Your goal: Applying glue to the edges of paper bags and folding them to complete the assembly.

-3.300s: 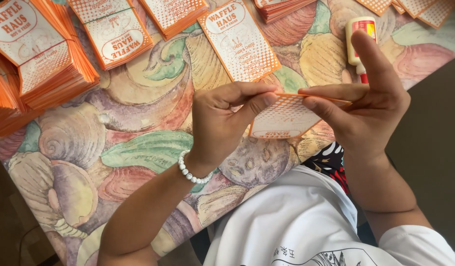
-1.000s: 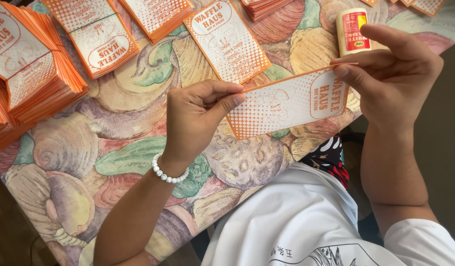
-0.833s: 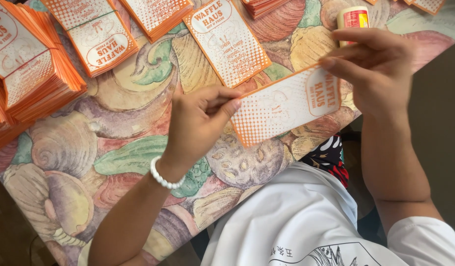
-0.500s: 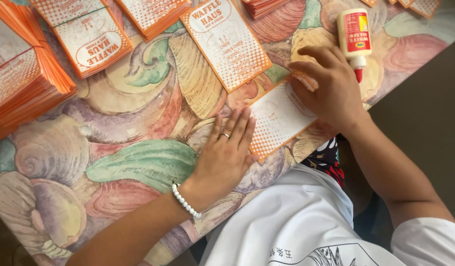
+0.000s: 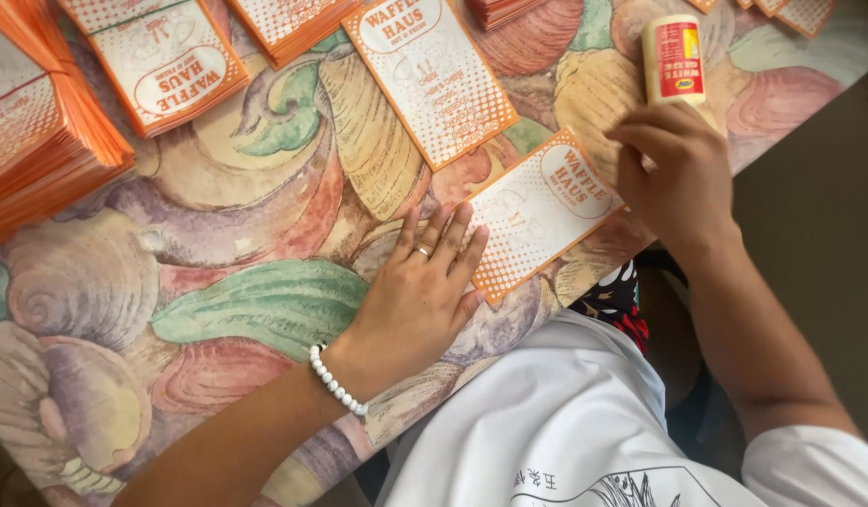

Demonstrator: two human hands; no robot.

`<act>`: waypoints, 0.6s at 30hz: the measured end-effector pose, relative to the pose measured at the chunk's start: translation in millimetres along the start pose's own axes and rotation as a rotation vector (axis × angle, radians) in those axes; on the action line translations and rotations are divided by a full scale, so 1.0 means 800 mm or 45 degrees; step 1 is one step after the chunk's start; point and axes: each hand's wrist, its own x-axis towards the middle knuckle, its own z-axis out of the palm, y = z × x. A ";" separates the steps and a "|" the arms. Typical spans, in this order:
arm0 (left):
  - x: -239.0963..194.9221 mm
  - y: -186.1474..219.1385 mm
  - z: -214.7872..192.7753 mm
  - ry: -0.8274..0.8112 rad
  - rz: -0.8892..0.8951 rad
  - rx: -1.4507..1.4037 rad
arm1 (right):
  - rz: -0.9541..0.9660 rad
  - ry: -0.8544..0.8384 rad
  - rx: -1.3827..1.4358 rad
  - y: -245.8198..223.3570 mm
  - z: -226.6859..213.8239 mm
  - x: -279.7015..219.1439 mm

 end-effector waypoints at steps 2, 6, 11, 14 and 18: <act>-0.001 0.010 -0.004 -0.004 -0.038 -0.047 | 0.317 0.227 0.006 -0.034 -0.029 -0.034; -0.015 0.050 0.003 0.125 -0.064 -0.246 | 0.905 -0.070 0.114 -0.112 -0.048 -0.083; -0.024 0.084 -0.011 0.161 0.077 -0.626 | 0.928 0.262 0.760 -0.141 -0.019 -0.113; -0.020 0.076 -0.014 0.246 0.130 -0.663 | 1.025 0.351 0.644 -0.101 -0.030 -0.119; -0.011 0.058 -0.022 0.326 0.159 -0.598 | 0.766 0.447 0.599 0.039 -0.048 -0.041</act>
